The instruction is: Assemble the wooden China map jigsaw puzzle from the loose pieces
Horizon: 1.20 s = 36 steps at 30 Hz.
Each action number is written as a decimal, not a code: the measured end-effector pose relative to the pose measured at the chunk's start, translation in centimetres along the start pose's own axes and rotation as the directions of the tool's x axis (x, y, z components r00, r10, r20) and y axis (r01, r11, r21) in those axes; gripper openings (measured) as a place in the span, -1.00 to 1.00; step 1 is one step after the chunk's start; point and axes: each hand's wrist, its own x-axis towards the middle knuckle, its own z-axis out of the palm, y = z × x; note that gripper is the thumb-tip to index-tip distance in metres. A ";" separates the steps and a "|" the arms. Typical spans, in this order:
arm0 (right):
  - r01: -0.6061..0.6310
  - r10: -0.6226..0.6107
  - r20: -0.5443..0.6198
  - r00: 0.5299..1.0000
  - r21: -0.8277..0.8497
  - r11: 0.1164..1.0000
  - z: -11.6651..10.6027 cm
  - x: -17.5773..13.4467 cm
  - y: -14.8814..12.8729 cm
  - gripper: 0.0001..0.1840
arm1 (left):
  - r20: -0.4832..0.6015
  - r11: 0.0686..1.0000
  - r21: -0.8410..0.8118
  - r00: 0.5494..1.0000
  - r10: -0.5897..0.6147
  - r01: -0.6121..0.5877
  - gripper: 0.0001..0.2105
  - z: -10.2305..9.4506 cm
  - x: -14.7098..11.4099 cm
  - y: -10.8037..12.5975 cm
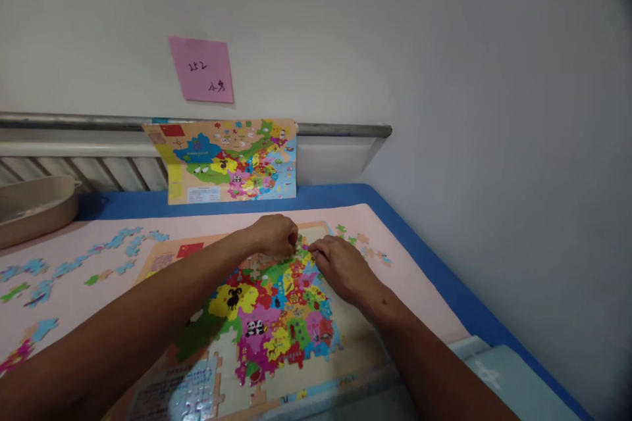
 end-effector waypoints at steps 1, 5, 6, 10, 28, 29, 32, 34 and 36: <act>-0.001 0.001 0.000 1.000 -0.001 1.000 0.0 0.0 0.0 -0.72 | -0.002 1.000 -0.004 1.000 0.001 -0.001 -0.81 0.0 0.0 0.0; -0.012 0.012 0.001 1.000 -0.002 1.000 -0.1 0.0 -0.1 -0.71 | 0.006 1.000 -0.028 1.000 0.000 0.000 -0.84 -0.1 0.2 -0.3; -0.016 0.016 0.001 1.000 -0.002 1.000 -0.1 0.0 0.0 -0.71 | 0.008 0.999 -0.037 1.000 -0.002 0.002 -0.84 -0.1 0.2 -0.6; -0.021 0.021 0.008 1.000 -0.001 1.000 0.0 0.0 0.1 -0.69 | -0.002 0.999 -0.052 1.000 -0.012 0.012 -0.82 -0.3 0.2 -1.8; -0.023 0.023 0.006 1.000 0.000 1.000 0.2 0.1 0.2 -0.70 | 0.005 0.997 0.066 1.000 0.026 -0.027 -0.78 0.1 0.4 -1.7; -0.023 0.023 0.008 1.000 -0.001 1.000 0.2 0.1 0.2 -0.70 | 0.007 0.998 0.063 1.000 0.027 -0.028 -0.80 0.1 0.5 -1.7; -0.023 0.023 0.011 1.000 -0.007 1.000 0.2 0.1 0.2 -0.69 | 0.003 0.998 0.057 1.000 0.017 -0.017 -0.82 0.2 0.6 -1.7; -0.023 0.023 0.011 1.000 -0.011 1.000 0.2 0.1 0.2 -0.69 | -0.002 0.999 0.053 1.000 0.011 -0.011 -0.83 0.1 0.5 -1.7; -0.023 0.023 0.010 1.000 -0.016 1.000 0.2 0.1 0.2 -0.69 | -0.003 0.999 0.048 1.000 0.011 -0.011 -0.84 0.0 0.4 -1.6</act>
